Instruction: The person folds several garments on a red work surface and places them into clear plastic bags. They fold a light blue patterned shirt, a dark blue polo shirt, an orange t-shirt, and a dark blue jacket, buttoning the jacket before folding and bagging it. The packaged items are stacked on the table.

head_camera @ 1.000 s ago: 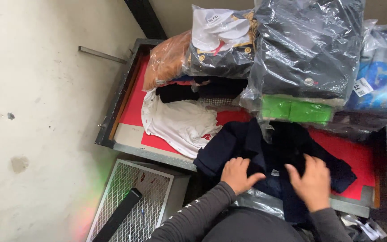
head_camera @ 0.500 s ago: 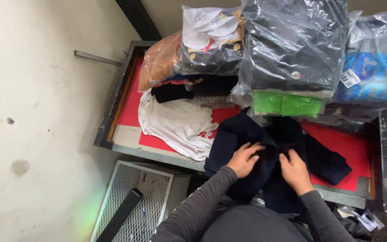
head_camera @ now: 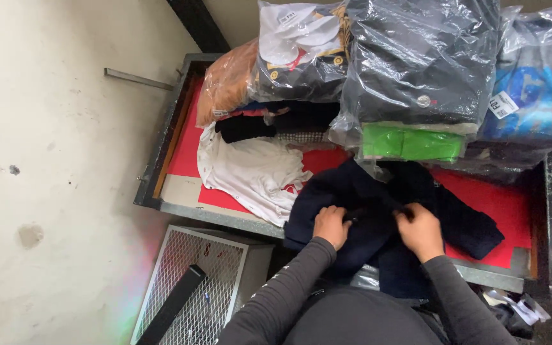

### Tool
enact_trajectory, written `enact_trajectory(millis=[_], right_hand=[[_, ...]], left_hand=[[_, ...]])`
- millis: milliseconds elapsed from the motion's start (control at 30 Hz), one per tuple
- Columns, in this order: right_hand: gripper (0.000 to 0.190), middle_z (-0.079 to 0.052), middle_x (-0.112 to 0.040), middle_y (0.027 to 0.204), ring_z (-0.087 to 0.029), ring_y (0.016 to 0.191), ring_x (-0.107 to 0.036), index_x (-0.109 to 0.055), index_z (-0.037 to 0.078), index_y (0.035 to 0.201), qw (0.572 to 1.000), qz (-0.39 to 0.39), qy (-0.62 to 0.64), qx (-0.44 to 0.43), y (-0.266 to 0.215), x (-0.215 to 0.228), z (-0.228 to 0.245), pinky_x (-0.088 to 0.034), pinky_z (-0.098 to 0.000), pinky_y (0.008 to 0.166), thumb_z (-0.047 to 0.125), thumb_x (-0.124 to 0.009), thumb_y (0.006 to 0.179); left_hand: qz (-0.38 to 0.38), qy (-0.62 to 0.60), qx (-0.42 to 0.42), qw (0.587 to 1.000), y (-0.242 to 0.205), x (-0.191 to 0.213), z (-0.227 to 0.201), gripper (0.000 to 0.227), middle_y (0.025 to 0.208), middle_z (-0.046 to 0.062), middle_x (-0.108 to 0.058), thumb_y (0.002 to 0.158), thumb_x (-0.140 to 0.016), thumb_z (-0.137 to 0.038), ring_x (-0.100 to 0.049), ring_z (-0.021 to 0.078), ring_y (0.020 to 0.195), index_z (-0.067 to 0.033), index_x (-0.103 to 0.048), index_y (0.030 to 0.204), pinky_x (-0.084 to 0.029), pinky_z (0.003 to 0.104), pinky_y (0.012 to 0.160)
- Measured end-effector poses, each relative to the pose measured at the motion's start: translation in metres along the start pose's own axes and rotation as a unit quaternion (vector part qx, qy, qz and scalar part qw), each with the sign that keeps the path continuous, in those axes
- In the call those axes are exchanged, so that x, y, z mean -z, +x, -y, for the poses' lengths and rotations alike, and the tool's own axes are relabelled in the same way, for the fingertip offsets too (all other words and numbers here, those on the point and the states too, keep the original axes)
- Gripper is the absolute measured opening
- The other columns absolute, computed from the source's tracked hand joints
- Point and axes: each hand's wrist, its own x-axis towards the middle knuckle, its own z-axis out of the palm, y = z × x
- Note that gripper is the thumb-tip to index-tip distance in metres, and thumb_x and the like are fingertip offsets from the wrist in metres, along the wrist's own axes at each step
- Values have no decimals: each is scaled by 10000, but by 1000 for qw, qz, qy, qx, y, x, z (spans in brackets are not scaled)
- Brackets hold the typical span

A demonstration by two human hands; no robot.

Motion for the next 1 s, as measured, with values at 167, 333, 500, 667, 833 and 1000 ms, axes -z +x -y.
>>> enact_trajectory(millis=[167, 333, 500, 667, 833, 1000], right_hand=[[483, -269, -761, 1142, -497, 1200, -635, -772, 37, 1189, 955, 183, 20, 232, -50, 37, 56, -503, -558, 1068, -36, -534, 775], [329, -131, -748, 1129, -328, 1166, -688, -756, 121, 1203, 985, -33, -68, 156, -8, 2, -13, -559, -433, 1015, 214, -645, 907], [570, -191, -711, 1249, -372, 1193, -677, -708, 77, 1314, 974, 7, -173, 144, -2, -24, -34, -542, -457, 1043, 446, -709, 879], [330, -194, -696, 1116, -420, 1054, -691, -752, 65, 1172, 975, -45, -107, 190, 2, -30, -53, -578, -472, 935, 245, -663, 910], [155, -131, -633, 949, -367, 865, -664, -700, 99, 1015, 954, -164, -106, 229, -28, -15, -47, -540, -437, 777, 206, -696, 903], [123, -120, -663, 950, -242, 837, -625, -682, 27, 998, 951, -190, 97, 225, -85, 59, 73, -501, -359, 801, 128, -749, 979]], left_hand=[[-3, -27, -9, 1000, -12, 41, -20, 426, 1183, 116, -596, 884, -647, -285, -612, 388, 1088, -122, -587, 1273, -520, 498, 873], [1, 6, -96, 995, -22, 29, -20, 430, 1152, 45, -570, 894, -657, -331, -581, 312, 1107, -195, -583, 1295, -468, 477, 908], [-36, 68, -67, 995, -9, 3, -13, 345, 1102, 19, -619, 941, -639, -364, -616, 264, 1007, -209, -648, 1250, -453, 440, 830], [-3, -163, 31, 986, -1, 31, -25, 277, 1030, 71, -649, 1018, -622, -370, -649, 328, 1021, -121, -663, 1132, -506, 450, 887], [-51, -256, 42, 964, -11, 48, -41, 228, 907, 71, -629, 925, -735, -324, -679, 295, 860, -139, -702, 1053, -562, 394, 755], [-76, -286, 24, 955, -19, 72, -65, 130, 813, 20, -600, 885, -724, -247, -606, 192, 770, -142, -713, 961, -495, 350, 772]])
